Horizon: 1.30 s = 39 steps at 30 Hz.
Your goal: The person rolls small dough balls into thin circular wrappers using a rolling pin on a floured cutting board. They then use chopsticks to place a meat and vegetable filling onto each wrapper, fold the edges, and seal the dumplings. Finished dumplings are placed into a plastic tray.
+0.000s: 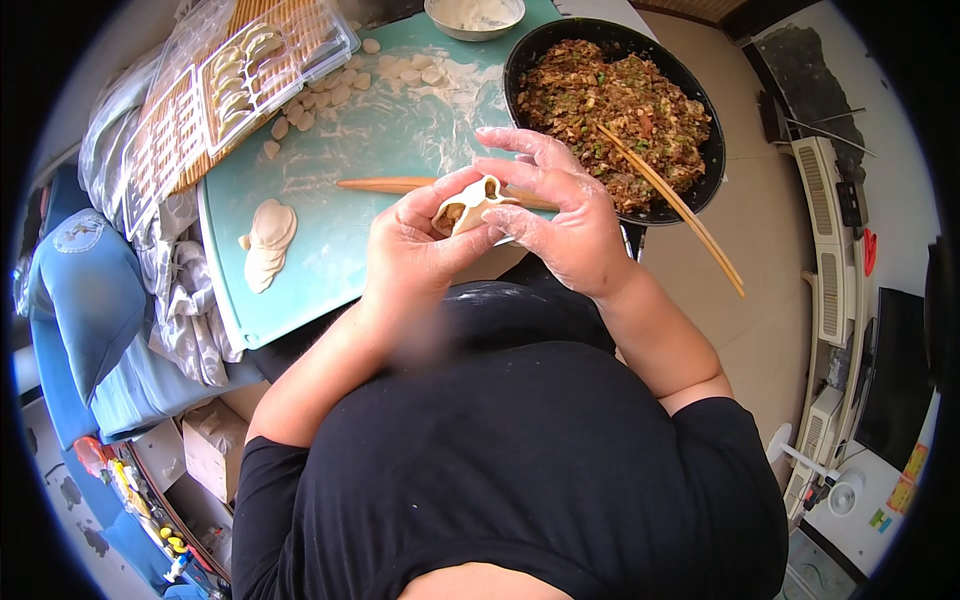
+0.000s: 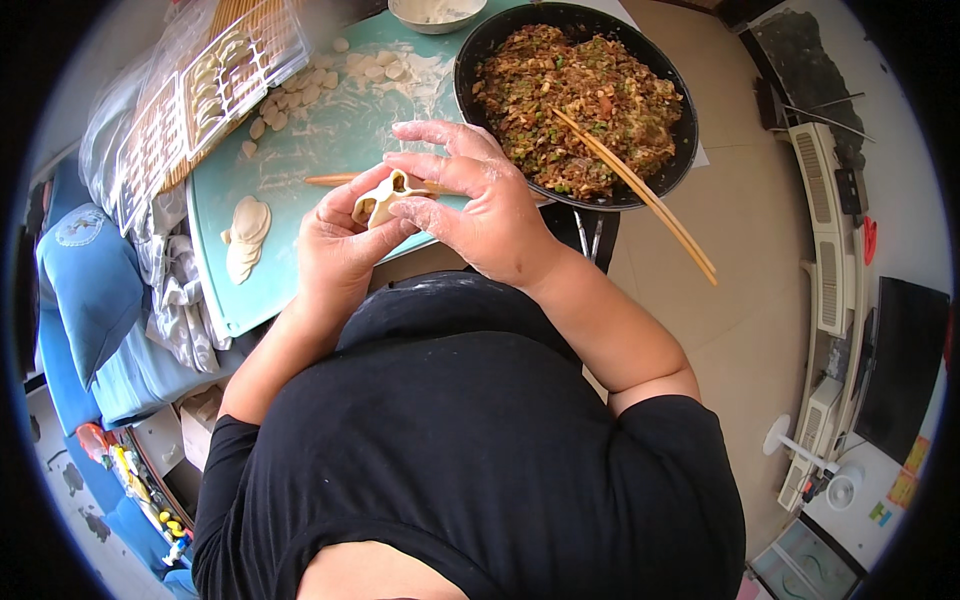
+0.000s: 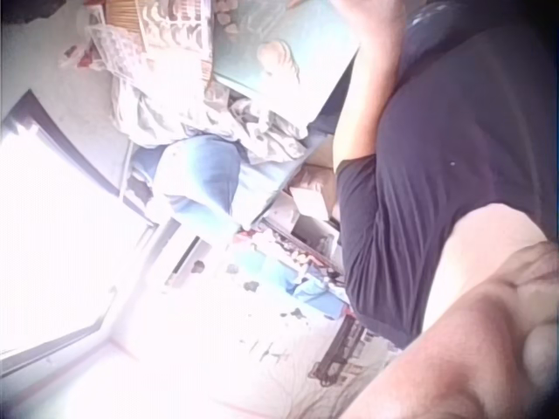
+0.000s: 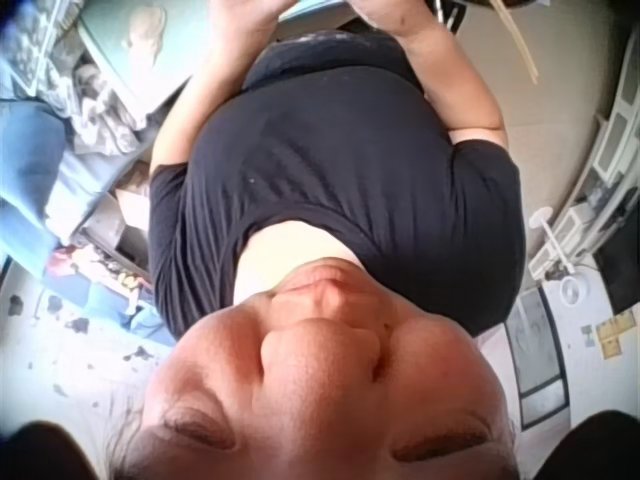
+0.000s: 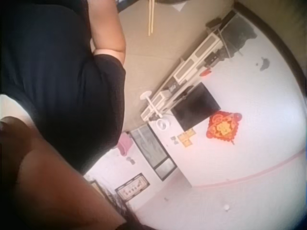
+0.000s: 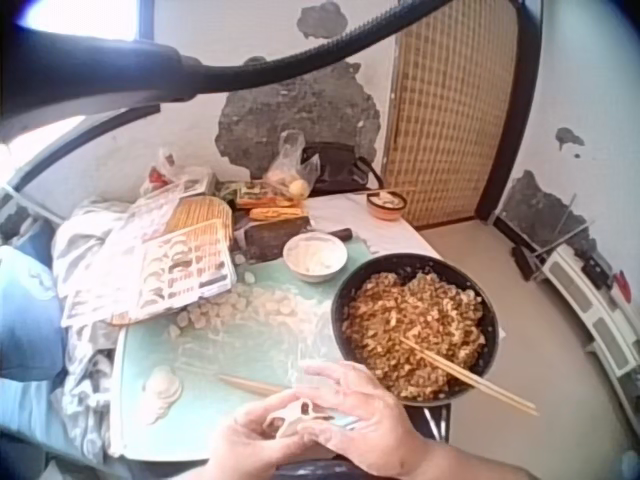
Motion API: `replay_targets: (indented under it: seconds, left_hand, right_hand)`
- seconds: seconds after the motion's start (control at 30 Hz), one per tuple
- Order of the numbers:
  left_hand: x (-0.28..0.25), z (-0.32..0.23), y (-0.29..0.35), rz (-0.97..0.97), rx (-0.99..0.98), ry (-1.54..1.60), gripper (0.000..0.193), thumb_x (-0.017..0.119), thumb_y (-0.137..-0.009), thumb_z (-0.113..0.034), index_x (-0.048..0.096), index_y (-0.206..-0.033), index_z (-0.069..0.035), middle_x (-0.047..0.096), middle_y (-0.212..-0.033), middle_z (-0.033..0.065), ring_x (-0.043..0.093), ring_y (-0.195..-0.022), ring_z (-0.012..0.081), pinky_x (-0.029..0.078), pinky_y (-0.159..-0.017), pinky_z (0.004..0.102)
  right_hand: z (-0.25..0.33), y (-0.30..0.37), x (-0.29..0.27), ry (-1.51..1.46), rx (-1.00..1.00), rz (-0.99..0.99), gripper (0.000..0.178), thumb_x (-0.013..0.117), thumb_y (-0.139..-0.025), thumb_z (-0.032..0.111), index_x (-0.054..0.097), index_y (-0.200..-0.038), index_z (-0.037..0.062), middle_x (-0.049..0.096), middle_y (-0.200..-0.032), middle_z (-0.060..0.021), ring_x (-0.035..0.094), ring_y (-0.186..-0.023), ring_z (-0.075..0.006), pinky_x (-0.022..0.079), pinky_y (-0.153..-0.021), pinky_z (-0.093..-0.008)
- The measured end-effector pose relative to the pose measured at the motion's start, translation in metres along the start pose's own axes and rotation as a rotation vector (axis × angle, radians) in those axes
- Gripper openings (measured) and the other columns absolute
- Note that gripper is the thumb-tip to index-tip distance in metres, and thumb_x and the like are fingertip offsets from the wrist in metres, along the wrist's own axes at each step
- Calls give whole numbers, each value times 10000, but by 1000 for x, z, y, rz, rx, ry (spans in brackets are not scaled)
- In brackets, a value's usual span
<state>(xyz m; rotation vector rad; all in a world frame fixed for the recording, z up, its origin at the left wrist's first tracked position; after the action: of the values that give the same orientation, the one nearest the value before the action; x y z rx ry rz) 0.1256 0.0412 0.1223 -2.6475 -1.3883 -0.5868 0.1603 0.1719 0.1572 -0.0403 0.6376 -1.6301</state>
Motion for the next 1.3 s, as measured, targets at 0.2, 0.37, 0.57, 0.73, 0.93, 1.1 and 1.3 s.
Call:
replay_targets:
  seconds: [0.2, 0.37, 0.57, 0.73, 0.93, 1.1, 1.3]
  left_hand:
    - [-3, 3, 0, -7, -34, -51, 499, 674, -775, 42, 490, -1238, 45, 633, -1023, 98, 609, -902, 127, 487, -814, 257]
    - [-2, 3, 0, -2, -26, -35, 495, 681, -772, 34, 498, -1231, 42, 634, -1013, 85, 603, -892, 106, 486, -800, 242]
    - [1, 4, 0, 12, -69, -9, 484, 686, -765, 36, 511, -1217, 37, 640, -994, 74, 601, -882, 100, 484, -795, 232]
    - [-1, 5, -1, 6, -89, -41, 478, 687, -760, 35, 520, -1208, 33, 641, -972, 64, 594, -850, 88, 480, -771, 219]
    - [-2, 3, -1, 25, -116, -123, 444, 689, -765, 18, 542, -1183, 34, 638, -956, 52, 583, -841, 74, 474, -742, 213]
    - [1, 2, -1, 77, -104, -123, 436, 689, -772, 6, 543, -1182, 39, 638, -963, 47, 583, -847, 74, 472, -750, 211]
    - [4, 0, -1, 72, -88, -130, 479, 713, -757, -29, 520, -1188, 52, 619, -959, 31, 561, -860, 57, 473, -746, 206]
  right_hand:
    - [6, -1, 1, 119, -143, 24, 268, 627, -769, 85, 662, -1034, 65, 571, -1199, -88, 503, -1086, -271, 386, -953, -373]
    - [7, 0, 1, 151, -202, -12, 229, 615, -773, 67, 669, -996, 60, 626, -1110, -84, 545, -1060, -265, 399, -935, -375]
    - [8, 5, 2, 212, -206, -109, 181, 628, -770, 55, 676, -945, 68, 663, -1032, -68, 579, -1048, -255, 423, -891, -367]
    - [9, 3, 3, 278, -257, -91, 180, 625, -777, 59, 670, -951, 62, 654, -1058, -66, 574, -1032, -273, 424, -884, -368]
    - [13, 0, 4, 310, -241, -1, 222, 604, -781, 46, 663, -995, 35, 638, -1096, -100, 554, -1065, -292, 392, -956, -399]
    - [18, 3, 2, 413, -381, -19, 228, 631, -717, 57, 667, -942, 47, 657, -1015, -79, 584, -956, -268, 421, -866, -383]
    - [11, 7, -1, 390, -384, -96, 215, 639, -723, 81, 667, -935, 54, 651, -939, -73, 583, -877, -272, 429, -828, -382]
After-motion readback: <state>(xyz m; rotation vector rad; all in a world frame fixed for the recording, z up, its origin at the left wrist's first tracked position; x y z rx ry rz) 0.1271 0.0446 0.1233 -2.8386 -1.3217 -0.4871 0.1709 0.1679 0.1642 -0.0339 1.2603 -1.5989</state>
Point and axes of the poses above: each hand's wrist, its own y-axis away from the middle knuckle, its own x-axis out of the palm, z = x × y, the point moved 6 cm from there along -y, towards the middle knuckle
